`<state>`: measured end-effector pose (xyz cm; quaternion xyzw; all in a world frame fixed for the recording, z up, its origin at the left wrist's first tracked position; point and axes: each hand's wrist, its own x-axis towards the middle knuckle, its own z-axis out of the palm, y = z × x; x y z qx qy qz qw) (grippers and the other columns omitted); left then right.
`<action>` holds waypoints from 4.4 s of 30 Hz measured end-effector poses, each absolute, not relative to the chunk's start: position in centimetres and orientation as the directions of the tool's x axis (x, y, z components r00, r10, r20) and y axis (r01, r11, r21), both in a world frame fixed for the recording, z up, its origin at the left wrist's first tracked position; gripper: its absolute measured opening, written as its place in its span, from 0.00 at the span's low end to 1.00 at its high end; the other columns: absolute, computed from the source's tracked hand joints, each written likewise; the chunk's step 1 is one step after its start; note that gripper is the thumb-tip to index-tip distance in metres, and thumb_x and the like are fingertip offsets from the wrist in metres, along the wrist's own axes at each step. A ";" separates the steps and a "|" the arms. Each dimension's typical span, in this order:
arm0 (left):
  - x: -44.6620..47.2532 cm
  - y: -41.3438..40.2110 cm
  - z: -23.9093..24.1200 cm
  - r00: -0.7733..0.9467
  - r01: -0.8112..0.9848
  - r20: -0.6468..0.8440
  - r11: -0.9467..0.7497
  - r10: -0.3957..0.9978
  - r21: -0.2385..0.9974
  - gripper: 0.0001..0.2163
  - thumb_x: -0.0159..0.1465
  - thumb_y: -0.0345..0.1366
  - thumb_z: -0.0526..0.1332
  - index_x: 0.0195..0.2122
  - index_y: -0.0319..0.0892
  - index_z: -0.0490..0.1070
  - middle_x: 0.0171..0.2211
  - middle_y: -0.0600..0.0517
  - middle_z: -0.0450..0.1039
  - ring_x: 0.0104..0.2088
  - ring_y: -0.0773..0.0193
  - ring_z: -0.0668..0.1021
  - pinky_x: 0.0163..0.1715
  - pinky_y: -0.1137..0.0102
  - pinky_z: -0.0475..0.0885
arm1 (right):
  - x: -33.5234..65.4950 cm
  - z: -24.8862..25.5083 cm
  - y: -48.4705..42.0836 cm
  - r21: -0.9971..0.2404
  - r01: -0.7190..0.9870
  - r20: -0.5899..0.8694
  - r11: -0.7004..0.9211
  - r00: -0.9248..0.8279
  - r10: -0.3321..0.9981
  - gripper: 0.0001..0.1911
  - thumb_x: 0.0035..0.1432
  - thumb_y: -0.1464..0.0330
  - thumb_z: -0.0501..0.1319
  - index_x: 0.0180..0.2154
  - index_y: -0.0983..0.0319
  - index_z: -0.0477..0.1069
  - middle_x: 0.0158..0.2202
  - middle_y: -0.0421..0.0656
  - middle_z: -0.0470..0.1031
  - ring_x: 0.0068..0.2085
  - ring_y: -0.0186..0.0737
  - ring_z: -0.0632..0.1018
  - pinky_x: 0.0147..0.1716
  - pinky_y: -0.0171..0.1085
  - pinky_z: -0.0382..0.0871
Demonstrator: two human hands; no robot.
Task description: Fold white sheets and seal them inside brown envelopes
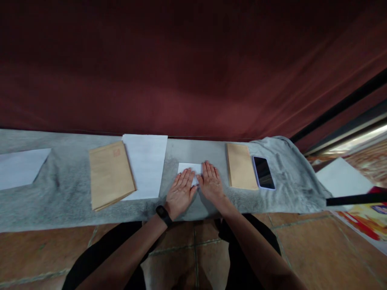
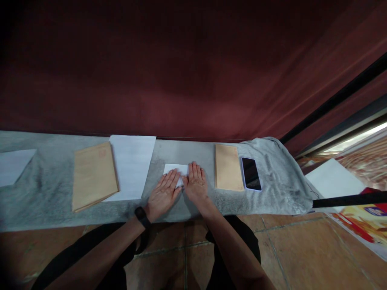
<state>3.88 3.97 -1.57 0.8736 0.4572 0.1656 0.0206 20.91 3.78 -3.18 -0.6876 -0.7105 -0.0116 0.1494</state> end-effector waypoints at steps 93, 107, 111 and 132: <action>0.6 7.9 3.9 0.195 0.391 0.214 -0.276 0.957 0.878 0.10 0.65 0.45 0.62 0.36 0.44 0.75 0.32 0.54 0.79 0.34 0.62 0.79 0.37 0.69 0.74 | 26.0 1.1 4.1 -0.801 0.585 0.151 0.125 -0.005 0.989 0.15 0.66 0.60 0.58 0.44 0.58 0.80 0.40 0.43 0.83 0.43 0.44 0.81 0.46 0.41 0.75; 2.5 8.5 -0.6 0.072 0.338 -0.109 0.078 0.991 0.938 0.34 0.56 0.30 0.64 0.66 0.38 0.61 0.25 0.58 0.70 0.25 0.63 0.75 0.32 0.67 0.73 | 24.3 -0.5 5.1 -0.747 0.647 0.091 -0.153 0.327 0.941 0.10 0.62 0.68 0.58 0.43 0.60 0.75 0.35 0.44 0.81 0.36 0.42 0.80 0.36 0.36 0.70; 2.6 8.0 -0.3 0.091 0.528 0.016 -0.062 0.996 0.847 0.30 0.60 0.27 0.62 0.65 0.43 0.65 0.36 0.52 0.75 0.33 0.61 0.78 0.41 0.63 0.76 | 23.7 -0.3 4.6 -0.483 0.853 0.123 -0.196 0.288 0.950 0.19 0.67 0.69 0.56 0.58 0.60 0.68 0.46 0.48 0.82 0.44 0.45 0.83 0.42 0.37 0.73; 3.7 5.4 1.8 0.286 0.902 0.067 -0.292 0.956 0.319 0.17 0.70 0.28 0.50 0.54 0.42 0.73 0.53 0.42 0.73 0.43 0.55 0.80 0.44 0.62 0.75 | 23.4 0.2 4.2 -0.284 0.948 0.114 -0.143 0.181 0.977 0.20 0.70 0.71 0.53 0.60 0.62 0.67 0.49 0.51 0.79 0.48 0.48 0.79 0.49 0.42 0.72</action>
